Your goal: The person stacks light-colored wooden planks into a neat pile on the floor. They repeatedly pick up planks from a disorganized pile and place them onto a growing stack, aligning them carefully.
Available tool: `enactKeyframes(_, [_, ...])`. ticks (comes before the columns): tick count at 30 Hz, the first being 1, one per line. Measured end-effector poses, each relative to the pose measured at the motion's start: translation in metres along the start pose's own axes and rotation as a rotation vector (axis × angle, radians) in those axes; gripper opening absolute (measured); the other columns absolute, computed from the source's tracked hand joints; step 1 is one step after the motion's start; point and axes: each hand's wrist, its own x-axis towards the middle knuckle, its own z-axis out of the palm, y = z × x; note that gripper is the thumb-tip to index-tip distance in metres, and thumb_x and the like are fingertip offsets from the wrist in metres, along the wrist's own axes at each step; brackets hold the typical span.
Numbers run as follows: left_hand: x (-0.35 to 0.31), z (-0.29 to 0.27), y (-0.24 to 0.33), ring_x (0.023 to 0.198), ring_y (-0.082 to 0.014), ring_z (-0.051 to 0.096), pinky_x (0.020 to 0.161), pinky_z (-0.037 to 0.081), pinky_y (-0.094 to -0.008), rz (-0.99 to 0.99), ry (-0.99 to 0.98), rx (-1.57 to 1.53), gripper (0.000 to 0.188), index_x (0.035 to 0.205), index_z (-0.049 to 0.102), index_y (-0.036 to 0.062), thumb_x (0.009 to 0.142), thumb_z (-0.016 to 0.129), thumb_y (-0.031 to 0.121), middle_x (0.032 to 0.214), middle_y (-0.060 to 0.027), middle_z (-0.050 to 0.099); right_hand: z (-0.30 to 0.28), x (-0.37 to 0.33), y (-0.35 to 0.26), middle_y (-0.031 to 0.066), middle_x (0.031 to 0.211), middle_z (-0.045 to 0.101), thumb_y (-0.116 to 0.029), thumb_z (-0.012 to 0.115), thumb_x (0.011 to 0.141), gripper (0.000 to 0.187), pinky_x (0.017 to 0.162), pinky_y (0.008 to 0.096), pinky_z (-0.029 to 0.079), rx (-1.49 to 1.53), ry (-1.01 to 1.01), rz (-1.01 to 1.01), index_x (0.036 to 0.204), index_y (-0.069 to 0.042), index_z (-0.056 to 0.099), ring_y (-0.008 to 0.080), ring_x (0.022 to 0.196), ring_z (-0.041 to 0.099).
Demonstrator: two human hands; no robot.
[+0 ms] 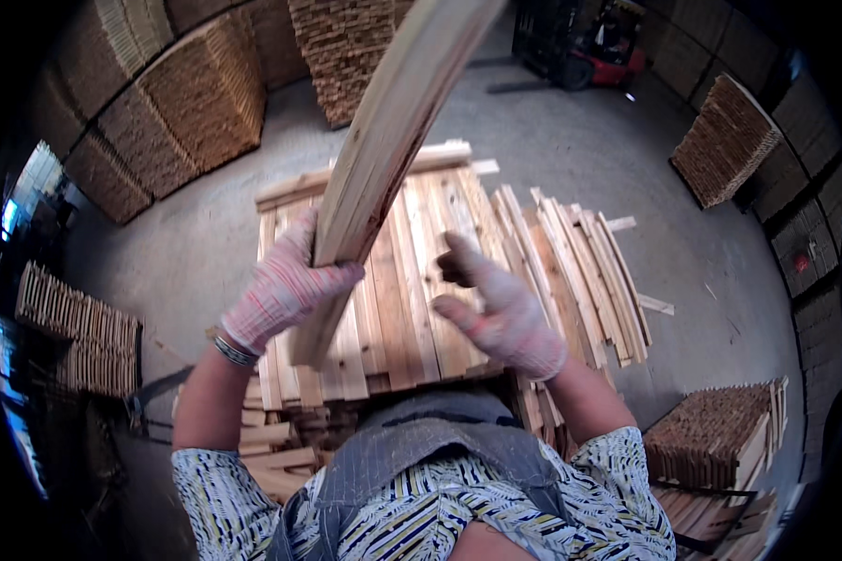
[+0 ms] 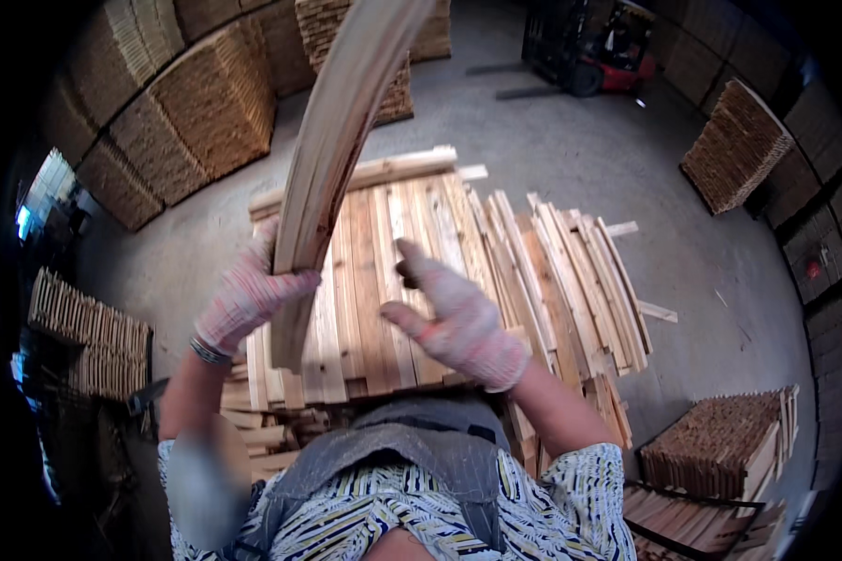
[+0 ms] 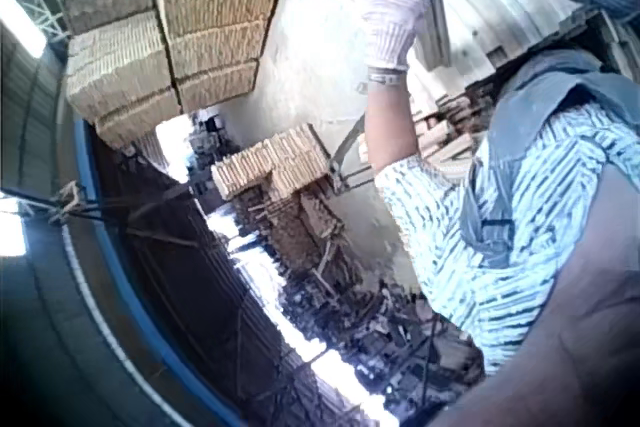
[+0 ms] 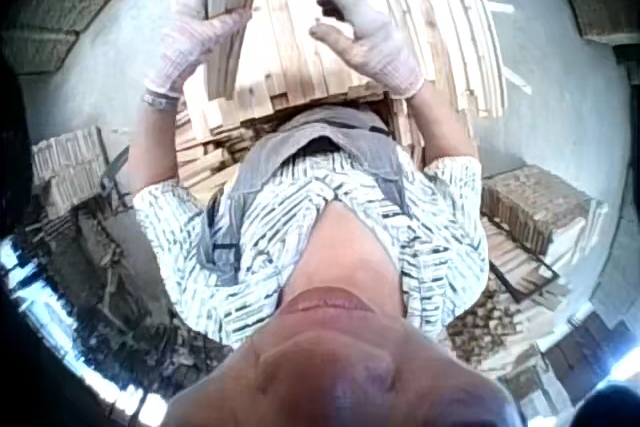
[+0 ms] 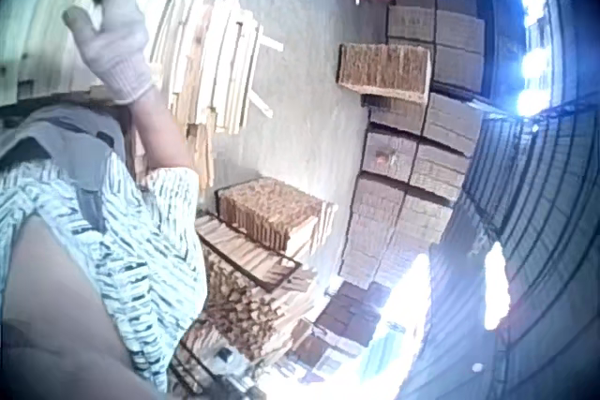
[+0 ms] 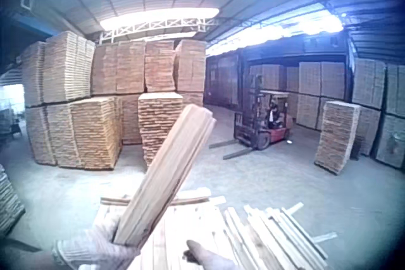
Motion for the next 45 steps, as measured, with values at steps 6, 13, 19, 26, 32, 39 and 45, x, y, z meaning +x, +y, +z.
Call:
enactKeyframes(6, [-0.023, 0.007, -0.027, 0.107, -0.0356, 0.065, 0.092, 0.054, -0.0417, -0.141, -0.146, 0.998, 0.063, 0.131, 0.054, 0.0096, 0.076, 0.081, 0.023, 0.114, -0.0173, 0.066, -0.026, -0.093, 0.002, 0.0168, 0.111, 0.069, -0.011, 0.068, 0.092, 0.053, 0.086, 0.0371, 0.056, -0.081, 0.149, 0.006, 0.140, 0.001, 0.049, 0.0272, 0.097, 0.069])
enactKeyframes(13, [-0.053, 0.060, -0.133, 0.100, -0.0276, 0.062, 0.097, 0.044, -0.0432, 0.056, -0.128, 1.248, 0.040, 0.103, 0.061, 0.0091, 0.069, 0.078, 0.023, 0.097, -0.0100, 0.066, 0.006, -0.051, 0.019, 0.0181, 0.121, 0.062, -0.023, 0.082, 0.077, 0.074, 0.094, 0.0452, 0.050, -0.565, -0.249, -0.089, 0.140, -0.006, 0.048, 0.0384, 0.108, 0.060])
enactKeyframes(19, [-0.053, 0.064, -0.138, 0.092, -0.0258, 0.066, 0.081, 0.051, -0.0422, -0.001, -0.079, 1.168, 0.017, 0.099, 0.062, 0.0118, 0.087, 0.057, 0.023, 0.090, -0.0081, 0.068, 0.046, 0.001, 0.044, 0.0170, 0.122, 0.058, -0.021, 0.084, 0.068, 0.095, 0.099, 0.0452, 0.047, -0.843, -0.872, -0.079, 0.148, -0.005, 0.036, 0.0366, 0.112, 0.056])
enactKeyframes(26, [-0.074, 0.071, -0.142, 0.096, -0.0255, 0.066, 0.077, 0.052, -0.0397, 0.025, -0.008, 1.175, 0.017, 0.099, 0.064, 0.0111, 0.088, 0.059, 0.023, 0.094, -0.0067, 0.068, 0.053, 0.000, 0.044, 0.0151, 0.113, 0.061, -0.022, 0.083, 0.067, 0.092, 0.088, 0.0457, 0.051, -0.820, -0.912, -0.171, 0.146, -0.006, 0.038, 0.0354, 0.103, 0.059])
enactKeyframes(32, [-0.070, 0.059, -0.126, 0.090, -0.0260, 0.065, 0.078, 0.052, -0.0411, 0.123, -0.043, 1.114, 0.016, 0.093, 0.064, 0.0123, 0.078, 0.064, 0.017, 0.090, -0.0060, 0.066, 0.040, 0.001, 0.039, 0.0159, 0.112, 0.061, -0.026, 0.080, 0.073, 0.078, 0.091, 0.0453, 0.049, -0.742, -0.878, -0.122, 0.139, -0.008, 0.044, 0.0345, 0.105, 0.059])
enactKeyframes(39, [-0.047, 0.043, -0.084, 0.108, -0.0315, 0.063, 0.090, 0.051, -0.0415, -0.092, -0.384, 1.156, 0.056, 0.118, 0.054, 0.0093, 0.079, 0.079, 0.041, 0.116, -0.0125, 0.058, 0.009, 0.002, 0.024, 0.0199, 0.131, 0.052, -0.047, 0.075, 0.079, 0.078, 0.098, 0.0457, 0.047, -0.657, -0.391, -0.320, 0.140, -0.009, 0.045, 0.0366, 0.116, 0.056])
enactKeyframes(45, [-0.002, 0.008, -0.043, 0.084, -0.0337, 0.071, 0.078, 0.056, -0.0431, -0.333, -0.076, 0.784, 0.076, 0.128, 0.048, 0.0006, 0.078, 0.082, 0.047, 0.092, -0.0167, 0.070, -0.054, -0.055, 0.027, 0.0240, 0.129, 0.053, -0.024, 0.076, 0.084, 0.071, 0.097, 0.0455, 0.049, -0.561, 0.454, -0.259, 0.145, -0.008, 0.043, 0.0353, 0.116, 0.056])
